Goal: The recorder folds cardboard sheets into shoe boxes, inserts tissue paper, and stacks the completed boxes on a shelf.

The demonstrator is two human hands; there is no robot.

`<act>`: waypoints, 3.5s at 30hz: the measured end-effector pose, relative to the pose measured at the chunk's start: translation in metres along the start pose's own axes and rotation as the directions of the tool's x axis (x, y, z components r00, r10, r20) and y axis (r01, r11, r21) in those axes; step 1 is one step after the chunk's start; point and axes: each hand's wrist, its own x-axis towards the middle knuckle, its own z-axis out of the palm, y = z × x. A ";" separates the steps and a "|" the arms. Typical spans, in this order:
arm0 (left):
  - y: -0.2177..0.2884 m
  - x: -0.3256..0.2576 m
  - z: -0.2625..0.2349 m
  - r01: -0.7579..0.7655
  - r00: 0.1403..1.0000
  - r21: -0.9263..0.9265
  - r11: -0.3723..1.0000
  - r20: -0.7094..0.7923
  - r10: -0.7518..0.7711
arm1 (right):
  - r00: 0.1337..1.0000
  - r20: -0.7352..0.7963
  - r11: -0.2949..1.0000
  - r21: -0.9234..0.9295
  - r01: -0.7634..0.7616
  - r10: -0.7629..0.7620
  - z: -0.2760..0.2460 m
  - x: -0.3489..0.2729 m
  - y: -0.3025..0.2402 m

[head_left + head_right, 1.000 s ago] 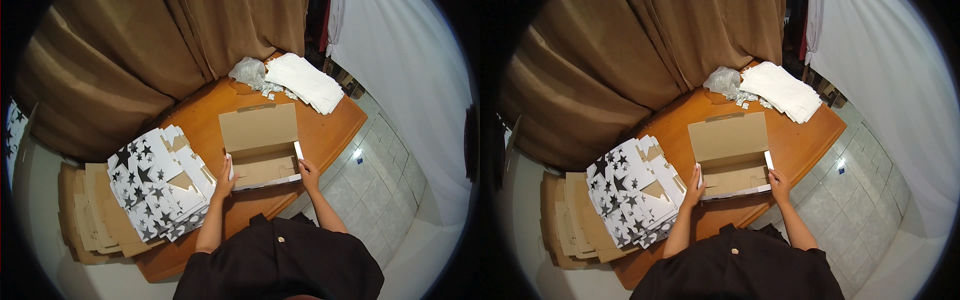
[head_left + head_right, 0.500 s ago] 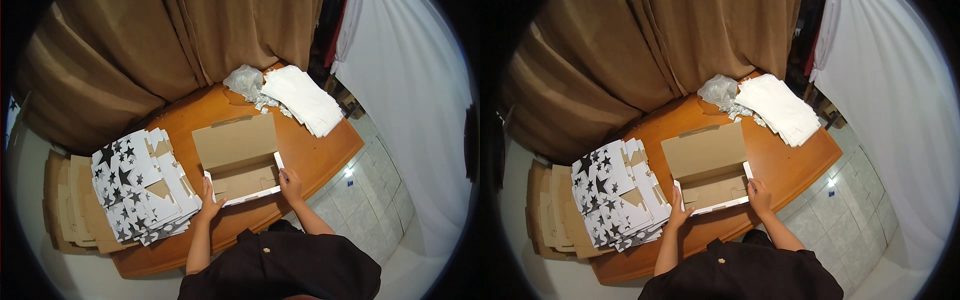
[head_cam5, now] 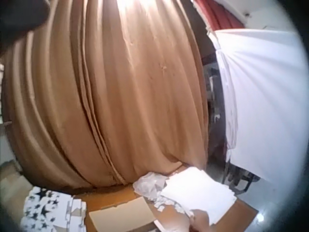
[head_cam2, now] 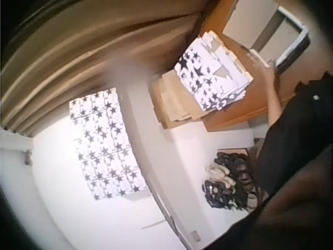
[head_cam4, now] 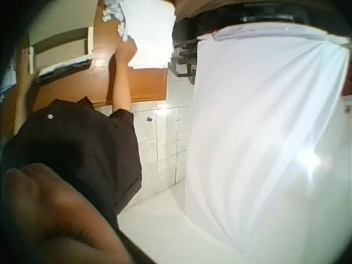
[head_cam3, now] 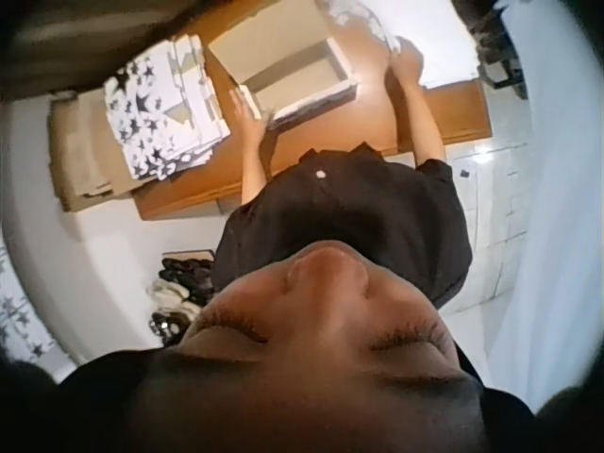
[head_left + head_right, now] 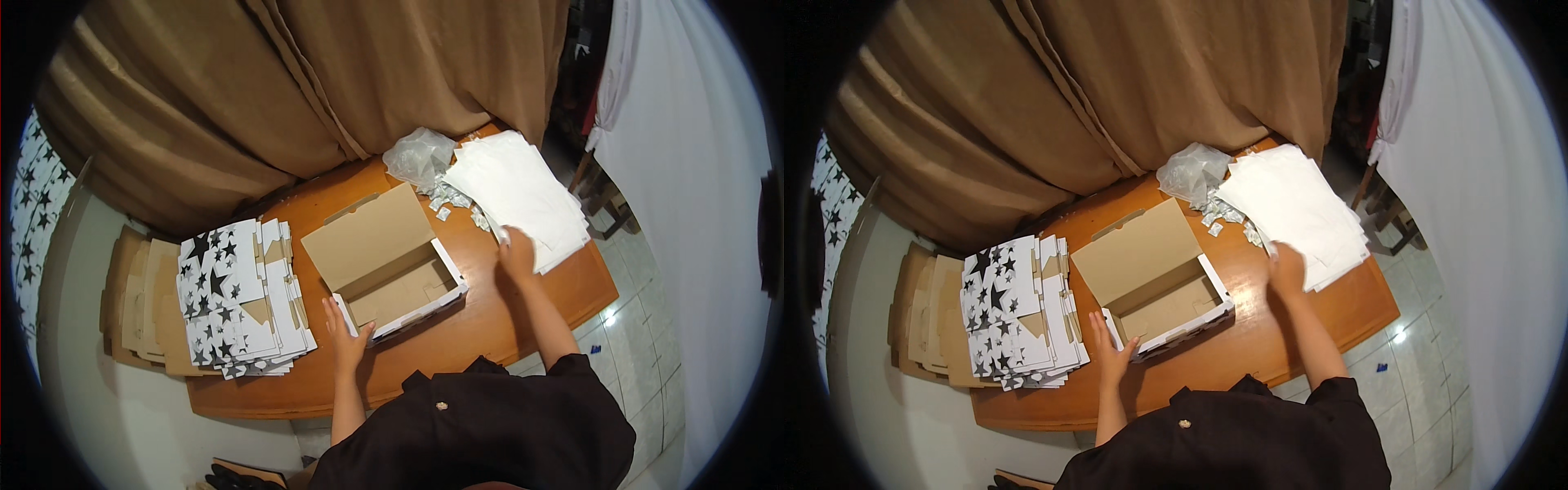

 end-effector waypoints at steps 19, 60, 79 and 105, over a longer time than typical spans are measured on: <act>0.106 0.028 0.060 -0.310 0.948 -0.251 0.917 -0.014 0.317 | 0.976 -0.217 0.930 -0.359 -0.077 -0.003 0.002 -0.015 0.082; 0.068 -0.001 -0.016 0.168 0.983 -0.626 0.761 0.165 -0.081 | 0.980 0.001 0.724 0.674 0.145 -0.198 -0.035 -0.118 -0.130; 0.023 0.005 0.014 0.164 0.949 -0.085 0.983 -0.258 -0.181 | 0.962 0.236 0.482 0.833 -0.273 0.137 0.019 -0.136 -0.123; -0.004 0.106 0.091 -0.557 0.325 0.014 0.831 0.924 0.202 | 0.977 0.201 0.733 0.674 -0.088 -0.067 -0.010 -0.119 -0.093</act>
